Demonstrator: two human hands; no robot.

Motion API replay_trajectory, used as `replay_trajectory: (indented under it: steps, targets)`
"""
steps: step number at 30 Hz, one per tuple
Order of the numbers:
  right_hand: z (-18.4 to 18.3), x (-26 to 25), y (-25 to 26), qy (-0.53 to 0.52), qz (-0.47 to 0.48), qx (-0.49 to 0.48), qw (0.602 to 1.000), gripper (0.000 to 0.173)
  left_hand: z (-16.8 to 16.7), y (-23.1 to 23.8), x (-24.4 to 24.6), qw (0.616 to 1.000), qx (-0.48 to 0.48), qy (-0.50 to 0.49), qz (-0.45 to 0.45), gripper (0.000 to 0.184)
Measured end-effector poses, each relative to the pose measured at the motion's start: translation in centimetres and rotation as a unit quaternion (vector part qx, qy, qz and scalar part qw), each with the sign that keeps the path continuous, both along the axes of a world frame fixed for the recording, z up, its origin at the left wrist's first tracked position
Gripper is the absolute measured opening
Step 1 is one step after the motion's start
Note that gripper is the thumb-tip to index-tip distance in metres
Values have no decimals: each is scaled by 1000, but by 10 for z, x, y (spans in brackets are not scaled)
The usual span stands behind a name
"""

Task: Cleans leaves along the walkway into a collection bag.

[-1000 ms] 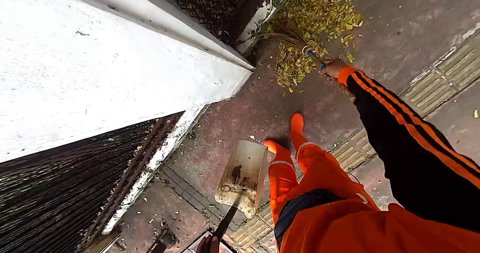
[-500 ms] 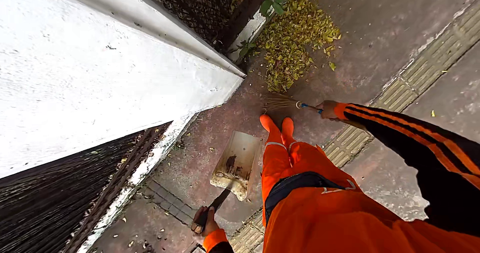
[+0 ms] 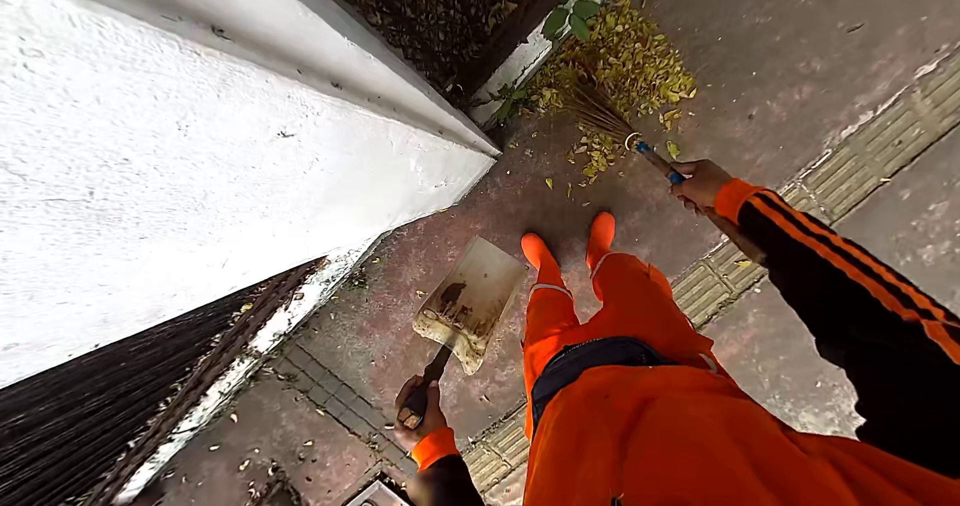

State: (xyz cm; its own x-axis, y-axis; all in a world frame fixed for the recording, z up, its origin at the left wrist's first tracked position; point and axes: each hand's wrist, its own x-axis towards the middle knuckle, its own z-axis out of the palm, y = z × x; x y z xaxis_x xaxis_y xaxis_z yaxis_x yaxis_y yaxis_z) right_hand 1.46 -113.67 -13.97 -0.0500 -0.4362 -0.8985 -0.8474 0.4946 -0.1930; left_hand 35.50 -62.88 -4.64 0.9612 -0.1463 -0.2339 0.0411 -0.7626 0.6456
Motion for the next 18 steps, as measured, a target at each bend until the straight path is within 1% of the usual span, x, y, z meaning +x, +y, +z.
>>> replay_trajectory:
  steps: [2, 3, 4, 5, 6, 7, 9, 10, 11, 13, 14, 15, 17, 18]
  targets:
    - [30, 11, 26, -32, -39, 22, 998, 62, 1, -11, -8, 1000, -5, -8, 2, 42]
    - [40, 19, 32, -55, -43, 50, 996, 63, 2, -20, -14, 1000, -8, -8, 10, 42]
    - [44, 28, 33, -81, -39, 85, 992, 64, 4, -30, -21, 1000, -8, -7, 19, 43]
    - [33, 34, 32, -108, -22, 117, 987, 63, 6, -40, -29, 1000, -4, -10, 26, 44]
    - [8, 38, 26, -134, 2, 140, 981, 62, 7, -49, -38, 999, 2, -15, 30, 44]
    - [-30, 40, 15, -154, 25, 145, 977, 59, 9, -60, -49, 999, 8, -19, 35, 44]
    - [-111, 36, -20, -173, 36, 106, 978, 53, 15, -85, -76, 999, 25, -20, 42, 46]
    - [-138, 30, -47, -172, 25, 73, 982, 48, 18, -97, -89, 998, 35, -20, 44, 46]
    - [-148, 25, -82, -155, 17, 64, 986, 45, 22, -109, -101, 998, 36, -20, 43, 45]
    - [-141, 0, -135, -129, -5, 58, 990, 41, 27, -121, -121, 999, 3, -33, 41, 44]
    - [-130, -12, -154, -129, -18, 46, 990, 40, 26, -129, -127, 998, -20, -33, 47, 45]
    - [-112, -25, -164, -125, -41, 44, 990, 43, 29, -136, -135, 998, -31, -29, 55, 46]
    - [-67, -47, -152, -117, -83, 61, 988, 52, 41, -150, -151, 996, -31, -19, 79, 47]
    - [-47, -50, -146, -121, -98, 68, 985, 56, 39, -157, -156, 995, -35, -18, 91, 47]
